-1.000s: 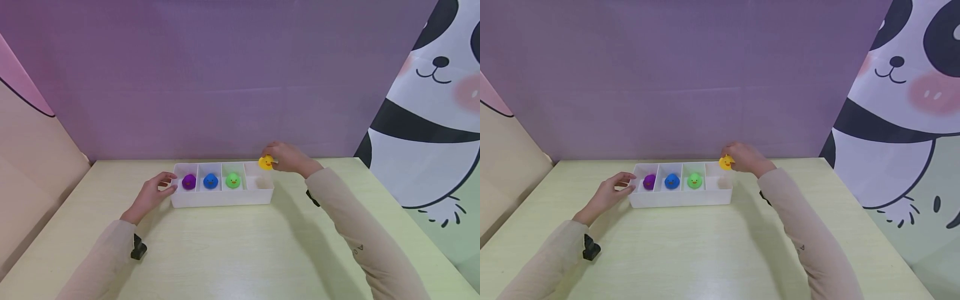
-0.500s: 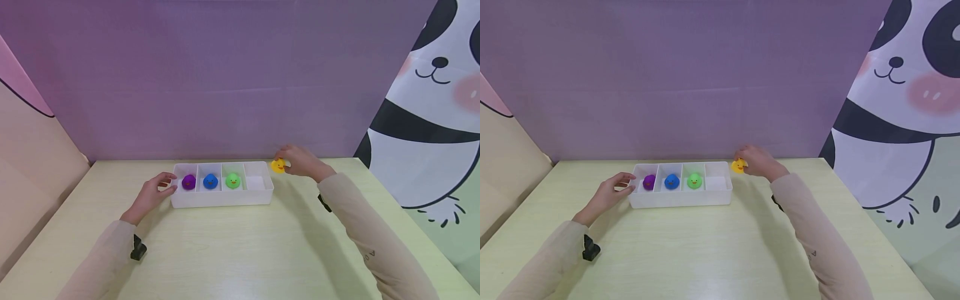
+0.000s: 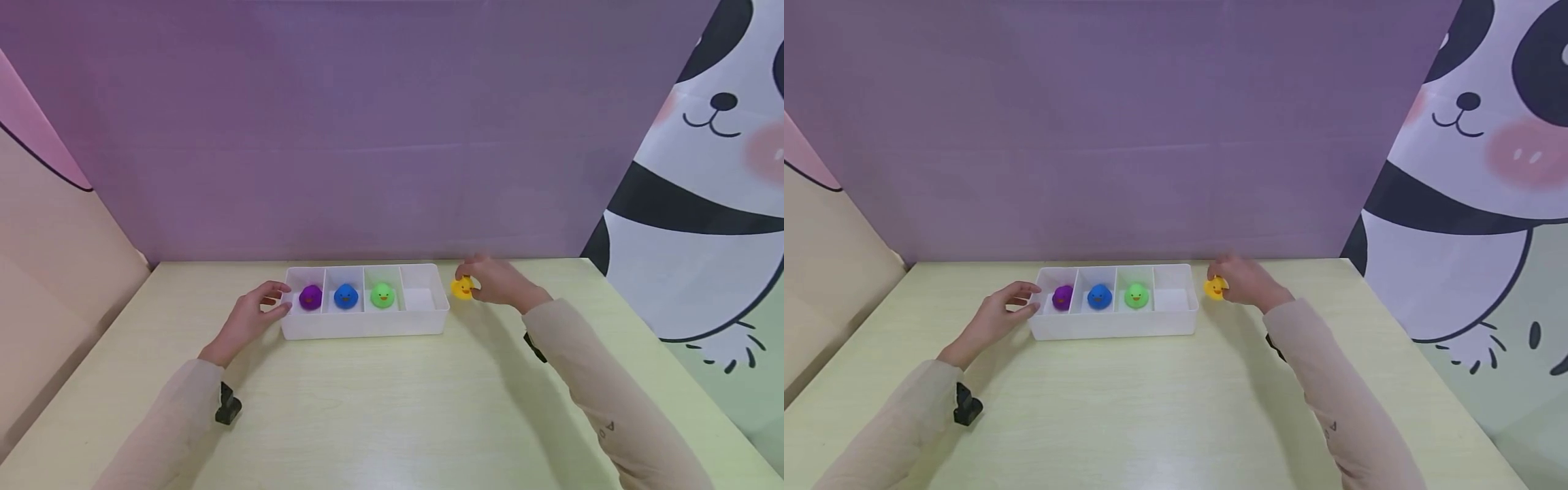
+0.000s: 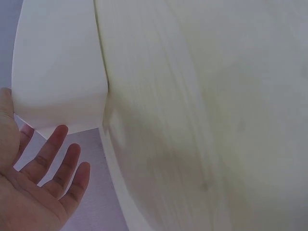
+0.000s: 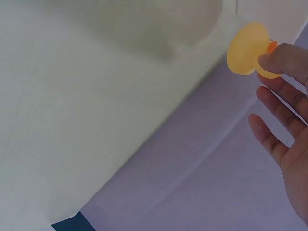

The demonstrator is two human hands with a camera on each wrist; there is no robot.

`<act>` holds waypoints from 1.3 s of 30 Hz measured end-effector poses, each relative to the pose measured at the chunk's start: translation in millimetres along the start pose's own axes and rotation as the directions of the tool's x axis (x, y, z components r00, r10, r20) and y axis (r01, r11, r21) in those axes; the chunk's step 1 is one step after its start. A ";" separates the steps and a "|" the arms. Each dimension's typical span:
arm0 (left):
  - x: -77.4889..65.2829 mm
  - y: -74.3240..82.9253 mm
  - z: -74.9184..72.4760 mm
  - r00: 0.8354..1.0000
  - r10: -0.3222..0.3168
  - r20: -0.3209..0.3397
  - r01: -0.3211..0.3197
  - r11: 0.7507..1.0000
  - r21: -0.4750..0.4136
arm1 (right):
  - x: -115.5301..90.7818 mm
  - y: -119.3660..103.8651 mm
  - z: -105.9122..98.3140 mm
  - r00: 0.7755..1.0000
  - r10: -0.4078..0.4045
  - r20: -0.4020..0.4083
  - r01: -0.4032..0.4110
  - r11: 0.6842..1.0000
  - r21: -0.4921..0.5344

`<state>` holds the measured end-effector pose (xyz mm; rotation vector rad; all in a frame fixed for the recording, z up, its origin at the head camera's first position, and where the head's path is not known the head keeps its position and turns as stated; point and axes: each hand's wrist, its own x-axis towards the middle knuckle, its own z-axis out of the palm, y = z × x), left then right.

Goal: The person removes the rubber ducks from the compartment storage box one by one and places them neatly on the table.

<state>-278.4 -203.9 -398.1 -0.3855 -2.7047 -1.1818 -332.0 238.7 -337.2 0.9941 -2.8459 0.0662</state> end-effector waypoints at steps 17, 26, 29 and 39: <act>1.1 1.4 -0.3 1.000 -0.015 0.001 0.015 1.000 -0.012 | -8.1 3.8 24.6 0.999 -0.012 0.045 0.012 1.000 -0.001; 0.4 3.3 0.5 1.000 -0.009 -0.018 0.009 1.000 -0.008 | -9.2 2.1 26.7 0.999 -0.002 0.035 0.001 1.000 0.004; 0.5 2.9 0.6 1.000 -0.005 -0.023 0.005 1.000 -0.006 | -8.9 3.0 27.8 0.999 0.001 0.035 -0.001 1.000 0.008; -0.3 0.4 0.4 1.000 -0.015 0.000 0.015 1.000 -0.018 | -7.6 1.4 25.8 0.999 -0.004 0.041 0.003 1.000 0.023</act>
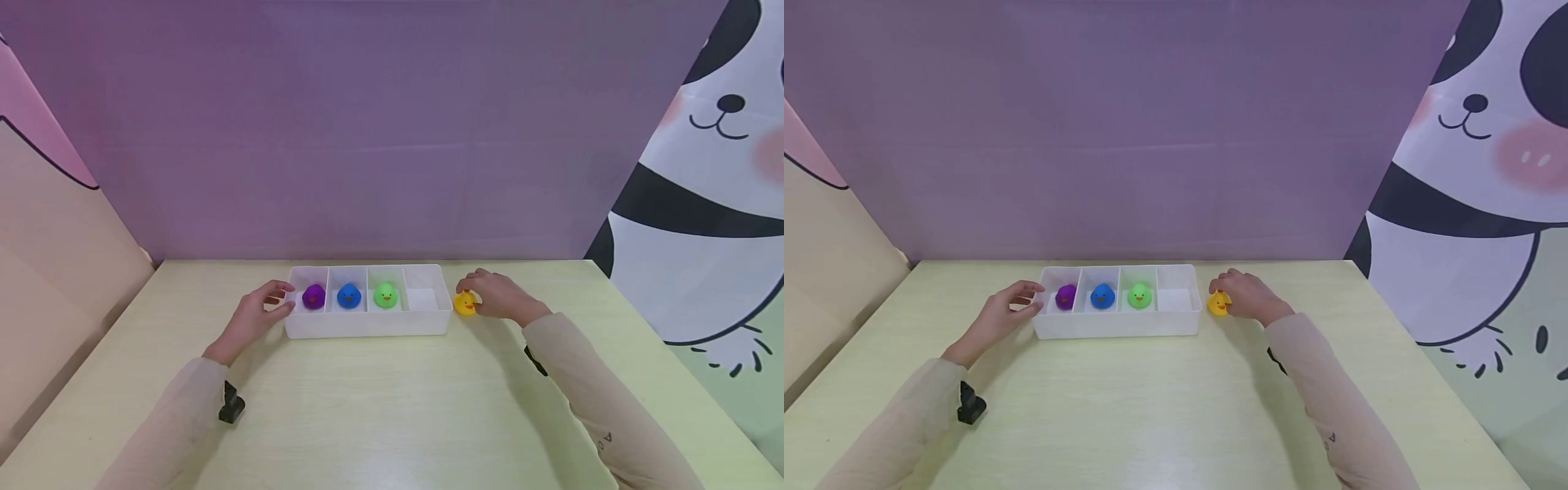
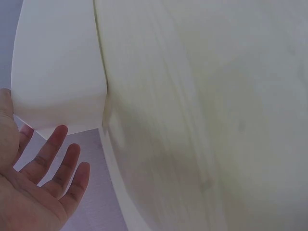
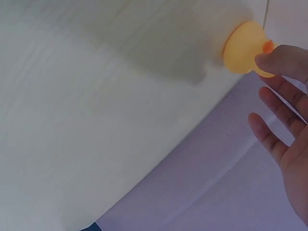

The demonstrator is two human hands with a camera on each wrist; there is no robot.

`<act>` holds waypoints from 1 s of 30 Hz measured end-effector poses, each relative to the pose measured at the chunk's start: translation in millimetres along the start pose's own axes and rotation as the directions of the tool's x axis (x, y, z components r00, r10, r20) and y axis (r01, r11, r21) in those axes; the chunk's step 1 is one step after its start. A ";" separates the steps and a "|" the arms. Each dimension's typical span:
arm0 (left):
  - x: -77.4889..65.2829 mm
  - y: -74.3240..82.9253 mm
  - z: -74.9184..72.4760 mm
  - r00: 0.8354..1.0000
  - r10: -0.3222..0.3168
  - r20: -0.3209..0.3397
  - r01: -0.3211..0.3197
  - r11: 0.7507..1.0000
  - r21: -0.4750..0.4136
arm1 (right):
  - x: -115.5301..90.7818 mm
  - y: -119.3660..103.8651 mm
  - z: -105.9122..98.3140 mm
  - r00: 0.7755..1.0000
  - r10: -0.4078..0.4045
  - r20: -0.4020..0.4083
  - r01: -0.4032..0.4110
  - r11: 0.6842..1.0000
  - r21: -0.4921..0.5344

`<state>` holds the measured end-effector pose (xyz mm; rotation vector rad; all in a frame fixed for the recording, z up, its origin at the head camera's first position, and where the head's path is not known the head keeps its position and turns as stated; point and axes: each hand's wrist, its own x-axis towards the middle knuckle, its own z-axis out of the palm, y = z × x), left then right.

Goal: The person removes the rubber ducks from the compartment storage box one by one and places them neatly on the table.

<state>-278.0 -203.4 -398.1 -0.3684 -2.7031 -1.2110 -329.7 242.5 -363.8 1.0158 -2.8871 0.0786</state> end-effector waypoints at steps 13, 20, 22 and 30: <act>-0.6 1.5 -1.0 1.000 -0.022 0.011 0.022 1.000 0.001 | 7.3 -6.4 -24.2 1.000 -0.001 -0.019 0.001 1.000 0.000; -0.6 0.6 0.2 1.000 -0.025 0.011 0.025 1.000 -0.002 | 13.9 -10.7 -33.4 0.999 0.033 -0.015 -0.033 0.999 -0.006; -0.5 0.5 0.5 1.000 -0.026 0.013 0.026 1.000 -0.002 | 16.3 -12.7 -36.1 0.999 0.043 -0.009 -0.043 0.999 -0.011; -0.1 1.6 0.7 1.000 -0.015 0.010 0.015 1.000 -0.002 | 25.9 -21.0 -43.2 0.998 0.065 0.008 -0.065 0.998 -0.024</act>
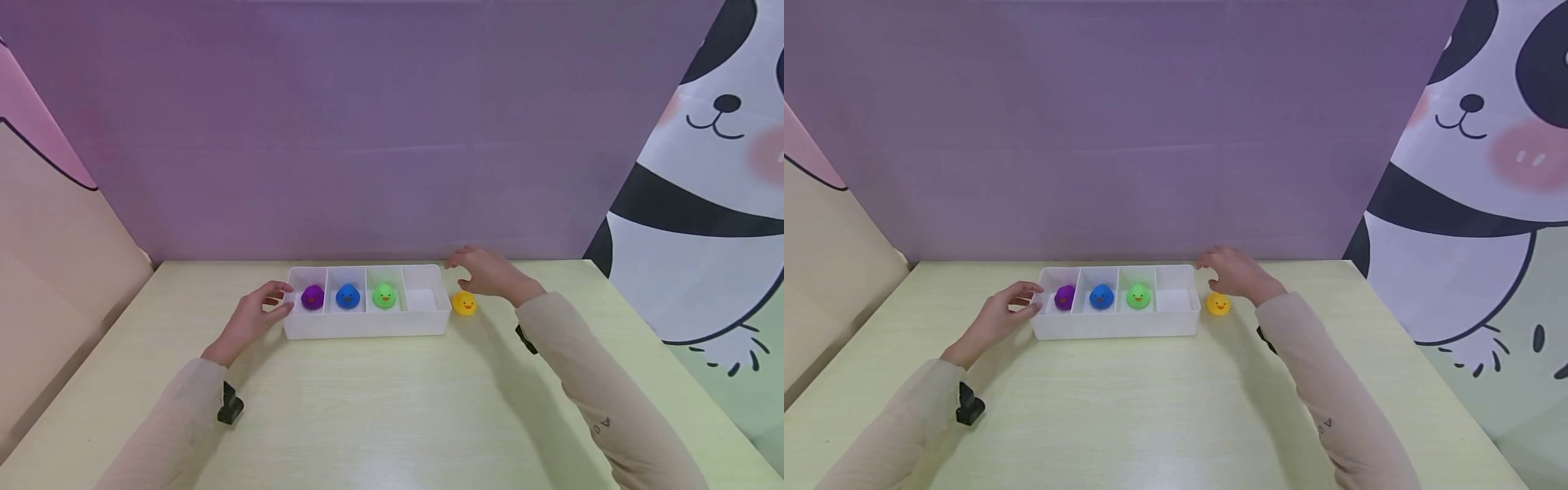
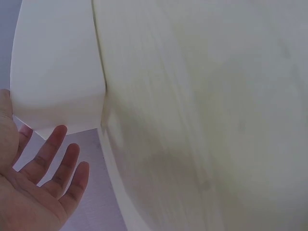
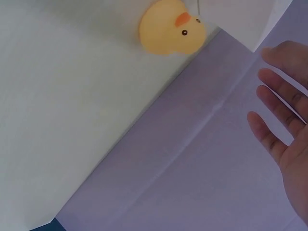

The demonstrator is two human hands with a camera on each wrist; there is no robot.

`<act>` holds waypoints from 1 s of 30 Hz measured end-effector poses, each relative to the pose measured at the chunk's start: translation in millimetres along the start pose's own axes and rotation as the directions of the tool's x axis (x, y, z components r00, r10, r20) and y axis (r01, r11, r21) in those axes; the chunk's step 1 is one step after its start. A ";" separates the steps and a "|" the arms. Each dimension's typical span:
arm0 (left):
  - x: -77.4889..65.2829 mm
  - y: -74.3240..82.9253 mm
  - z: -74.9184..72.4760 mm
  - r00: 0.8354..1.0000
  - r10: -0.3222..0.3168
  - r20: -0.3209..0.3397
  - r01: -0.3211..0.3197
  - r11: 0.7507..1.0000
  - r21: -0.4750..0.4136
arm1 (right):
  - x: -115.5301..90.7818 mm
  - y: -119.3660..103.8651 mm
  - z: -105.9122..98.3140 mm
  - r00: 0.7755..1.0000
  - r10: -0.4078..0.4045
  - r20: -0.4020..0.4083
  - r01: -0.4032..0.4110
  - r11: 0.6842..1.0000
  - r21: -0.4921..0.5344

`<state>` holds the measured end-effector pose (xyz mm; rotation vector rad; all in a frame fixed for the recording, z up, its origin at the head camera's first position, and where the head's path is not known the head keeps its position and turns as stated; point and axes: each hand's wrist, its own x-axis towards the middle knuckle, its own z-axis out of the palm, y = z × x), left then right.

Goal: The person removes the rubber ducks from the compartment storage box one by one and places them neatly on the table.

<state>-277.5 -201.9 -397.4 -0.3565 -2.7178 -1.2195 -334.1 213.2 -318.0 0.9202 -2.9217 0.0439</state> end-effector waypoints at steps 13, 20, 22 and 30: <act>-1.2 0.0 -0.4 1.000 -0.002 -0.009 0.002 1.000 -0.007 | 16.5 -26.7 -1.8 0.997 -0.078 -0.024 0.078 0.997 0.008; -1.3 0.8 -0.3 1.000 -0.003 -0.011 0.003 1.000 -0.011 | 28.4 -43.3 0.9 0.991 -0.128 -0.043 0.130 0.990 0.050; -1.4 0.8 0.0 1.000 0.003 -0.014 -0.003 1.000 -0.011 | 32.0 -47.9 2.4 0.987 -0.151 -0.048 0.153 0.987 0.057; -2.0 0.9 1.3 1.000 0.003 -0.017 -0.003 1.000 -0.009 | 46.2 -65.3 9.4 0.985 -0.173 -0.026 0.174 0.983 0.065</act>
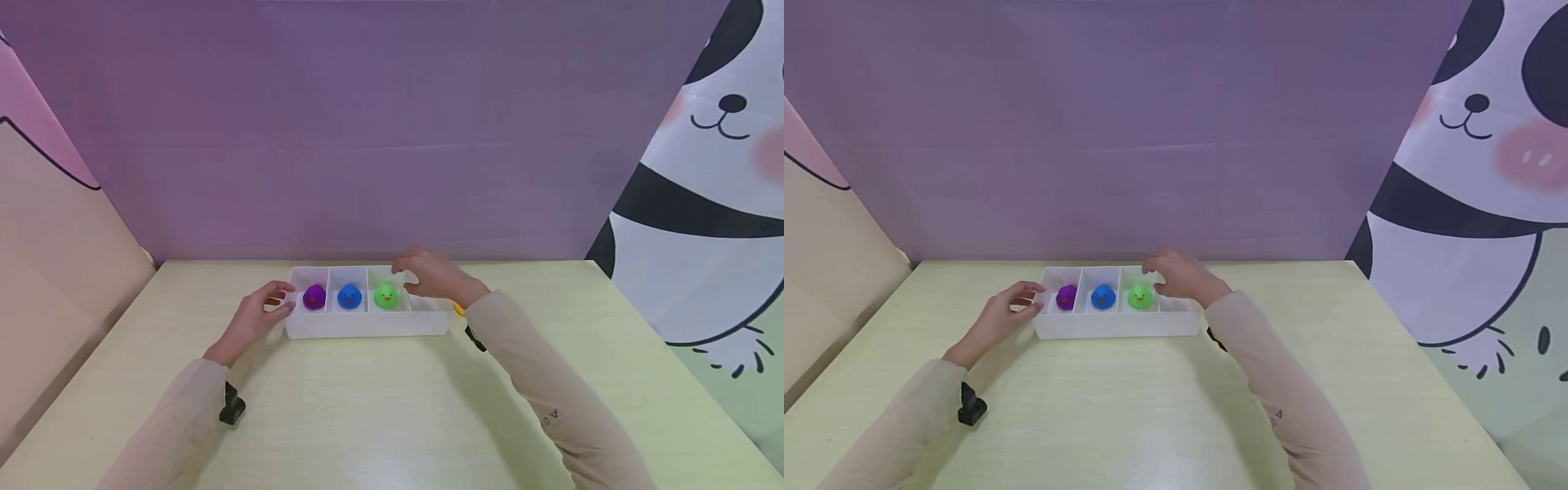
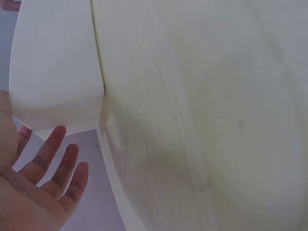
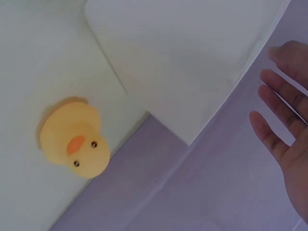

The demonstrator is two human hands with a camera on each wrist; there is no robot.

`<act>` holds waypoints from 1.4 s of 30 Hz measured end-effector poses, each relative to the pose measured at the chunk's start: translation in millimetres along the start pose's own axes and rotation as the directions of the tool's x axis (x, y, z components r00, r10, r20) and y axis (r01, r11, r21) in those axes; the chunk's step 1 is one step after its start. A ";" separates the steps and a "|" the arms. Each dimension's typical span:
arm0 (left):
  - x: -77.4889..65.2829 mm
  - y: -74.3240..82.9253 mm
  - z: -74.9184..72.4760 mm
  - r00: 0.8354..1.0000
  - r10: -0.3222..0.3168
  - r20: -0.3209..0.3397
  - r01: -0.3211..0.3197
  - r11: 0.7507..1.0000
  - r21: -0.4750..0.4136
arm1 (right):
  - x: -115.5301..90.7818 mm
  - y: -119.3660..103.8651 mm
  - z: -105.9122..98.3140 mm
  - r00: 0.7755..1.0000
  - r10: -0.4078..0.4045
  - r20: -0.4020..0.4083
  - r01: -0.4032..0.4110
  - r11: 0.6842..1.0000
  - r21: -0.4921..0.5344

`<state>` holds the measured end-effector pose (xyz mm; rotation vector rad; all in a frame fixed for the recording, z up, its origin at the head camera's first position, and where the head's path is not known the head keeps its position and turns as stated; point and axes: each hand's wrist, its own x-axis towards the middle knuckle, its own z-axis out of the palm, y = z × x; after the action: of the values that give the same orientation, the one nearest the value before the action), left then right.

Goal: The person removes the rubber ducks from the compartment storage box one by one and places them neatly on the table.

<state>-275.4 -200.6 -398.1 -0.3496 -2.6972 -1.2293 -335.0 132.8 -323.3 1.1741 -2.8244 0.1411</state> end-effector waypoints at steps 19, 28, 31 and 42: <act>-0.3 0.1 0.7 1.000 0.000 0.002 0.000 1.000 -0.010 | 16.0 -8.5 25.4 0.999 -0.024 0.034 0.025 0.999 -0.033; -0.6 1.5 0.1 1.000 -0.007 0.010 0.007 1.000 -0.005 | 22.5 -7.7 34.4 0.998 0.018 0.062 -0.014 0.998 -0.064; -0.8 1.1 -0.1 1.000 -0.006 0.006 0.006 1.000 -0.007 | 24.7 -8.5 35.1 0.997 0.018 0.072 -0.013 0.998 -0.069; -1.3 1.0 0.8 1.000 0.004 0.001 -0.004 1.000 -0.003 | 26.9 -10.2 38.3 0.995 0.031 0.090 -0.024 0.996 -0.086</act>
<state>-274.0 -199.6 -398.2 -0.3562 -2.6946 -1.2328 -348.1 102.3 -357.9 1.1530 -2.8939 -0.0321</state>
